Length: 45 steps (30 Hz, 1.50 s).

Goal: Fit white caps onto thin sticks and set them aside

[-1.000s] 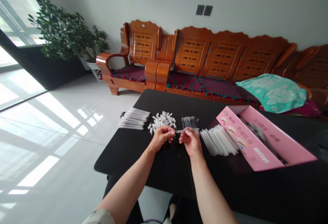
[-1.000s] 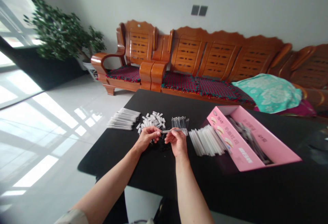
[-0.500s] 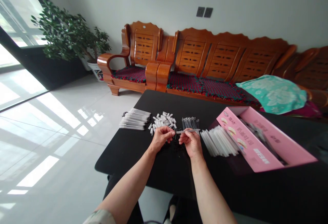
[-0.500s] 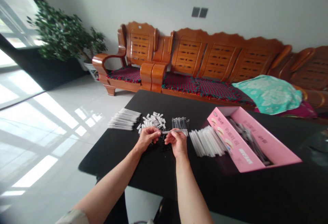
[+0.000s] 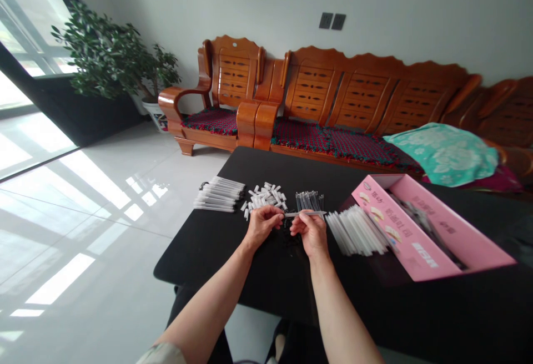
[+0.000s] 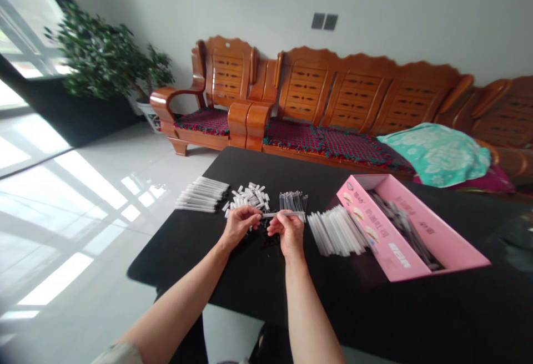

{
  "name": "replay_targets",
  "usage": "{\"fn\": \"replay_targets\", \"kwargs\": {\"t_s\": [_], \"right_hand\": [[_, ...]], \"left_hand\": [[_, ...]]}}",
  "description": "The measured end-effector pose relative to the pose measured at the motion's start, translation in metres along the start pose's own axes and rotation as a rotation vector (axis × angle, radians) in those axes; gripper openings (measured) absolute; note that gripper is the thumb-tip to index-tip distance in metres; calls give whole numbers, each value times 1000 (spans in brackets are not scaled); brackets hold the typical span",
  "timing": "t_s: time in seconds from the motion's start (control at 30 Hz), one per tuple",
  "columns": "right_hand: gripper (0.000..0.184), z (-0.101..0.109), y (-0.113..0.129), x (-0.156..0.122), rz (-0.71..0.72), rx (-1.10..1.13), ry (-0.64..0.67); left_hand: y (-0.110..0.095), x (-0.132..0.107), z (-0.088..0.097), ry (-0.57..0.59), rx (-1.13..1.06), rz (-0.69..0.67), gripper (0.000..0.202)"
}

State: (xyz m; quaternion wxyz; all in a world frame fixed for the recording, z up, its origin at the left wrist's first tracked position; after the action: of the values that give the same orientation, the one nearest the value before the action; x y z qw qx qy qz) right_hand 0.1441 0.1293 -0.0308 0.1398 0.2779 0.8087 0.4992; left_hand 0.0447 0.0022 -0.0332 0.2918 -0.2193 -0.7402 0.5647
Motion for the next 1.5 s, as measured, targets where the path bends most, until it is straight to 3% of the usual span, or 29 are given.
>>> {"fn": "replay_targets", "kwargs": {"t_s": [0.2,0.33,0.53,0.73,0.93,1.3,1.5], "right_hand": [[22,1,0,-1,4,-15,-21],[22,2,0,0,15,3,-23],[21,3,2,0,29,27,-25],[21,0,1,-2,18,3,10],[20,0,2,-2,20,-8,10],[19,3,1,-2,11,-3,-12],[18,3,4,-2,36,25,0]], "left_hand": [[1,0,-1,18,-17,-56,31],[-3,0,-2,34,-48,-82,41],[-4,-2,2,-6,112,7,42],[-3,-2,1,43,197,-29,42],[1,-2,0,80,94,37,39],[1,-3,-3,76,123,-40,35],[-2,-4,-4,85,48,17,44]]}}
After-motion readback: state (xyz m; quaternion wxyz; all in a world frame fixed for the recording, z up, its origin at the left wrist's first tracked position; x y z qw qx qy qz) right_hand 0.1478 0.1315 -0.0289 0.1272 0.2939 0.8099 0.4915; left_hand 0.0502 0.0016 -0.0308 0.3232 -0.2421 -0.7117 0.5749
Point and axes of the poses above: each hand's wrist, its own x-axis towards the middle knuckle, its own z-axis out of the back of the hand, y = z × x, the point moved 2 cm from there along x, towards the middle knuckle, and after that the axes turned 4 degrees about y, right-handed, at the moved point
